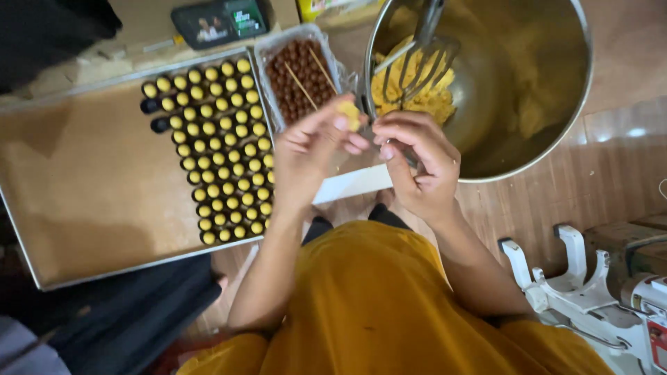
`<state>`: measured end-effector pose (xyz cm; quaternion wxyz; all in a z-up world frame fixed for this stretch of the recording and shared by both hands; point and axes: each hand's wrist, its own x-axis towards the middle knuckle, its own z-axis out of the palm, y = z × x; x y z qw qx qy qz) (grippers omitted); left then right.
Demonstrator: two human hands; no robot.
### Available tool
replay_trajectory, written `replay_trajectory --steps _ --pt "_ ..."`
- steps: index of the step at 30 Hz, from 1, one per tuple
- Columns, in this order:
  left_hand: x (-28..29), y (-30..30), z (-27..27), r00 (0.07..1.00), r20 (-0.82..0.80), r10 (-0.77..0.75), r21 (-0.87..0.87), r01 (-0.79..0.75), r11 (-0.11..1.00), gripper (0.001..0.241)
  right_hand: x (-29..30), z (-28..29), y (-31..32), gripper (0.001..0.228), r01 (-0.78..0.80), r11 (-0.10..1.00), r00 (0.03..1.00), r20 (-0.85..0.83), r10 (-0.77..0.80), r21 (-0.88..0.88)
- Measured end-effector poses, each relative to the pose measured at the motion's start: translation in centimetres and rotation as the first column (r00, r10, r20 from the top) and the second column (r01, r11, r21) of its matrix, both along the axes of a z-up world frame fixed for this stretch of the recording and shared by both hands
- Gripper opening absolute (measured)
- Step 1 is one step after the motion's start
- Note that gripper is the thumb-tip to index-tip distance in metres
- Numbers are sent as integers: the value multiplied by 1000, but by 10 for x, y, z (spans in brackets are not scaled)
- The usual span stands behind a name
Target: The person shapes cookie dough into balls, adds a small round filling, and places them into black paper cups on a baking tray.
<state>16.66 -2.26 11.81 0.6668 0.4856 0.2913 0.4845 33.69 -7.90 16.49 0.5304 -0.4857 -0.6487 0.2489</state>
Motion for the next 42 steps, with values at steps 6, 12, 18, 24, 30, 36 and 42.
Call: replay_trajectory --steps 6,12,18,24,30,36,42 --pt "-54 -7 -12 964 -41 262 -194 -265 944 43 -19 -70 -19 15 -71 987 991 98 86 -146" --pt "-102 -42 -74 908 -79 410 -333 -412 848 43 -12 -218 -10 15 -107 927 954 225 198 -360" --pt "-113 -74 -112 892 -112 439 -490 -434 757 42 -16 -267 -2 16 -63 887 945 259 201 -458" --pt "-108 -85 -120 905 -70 420 -566 -383 731 45 -28 -282 4 12 -10 918 914 368 169 -397" --pt "-102 -81 -112 924 -10 383 -556 -323 766 51 -31 -279 7 9 45 893 921 365 137 -449" --pt "-94 -78 -95 949 -38 314 -550 -282 786 56 -56 -164 -8 11 -92 869 996 -47 80 -486" --pt "-68 -75 -63 986 72 150 -486 -96 869 53 -60 -69 -14 23 -92 993 984 144 103 -80"
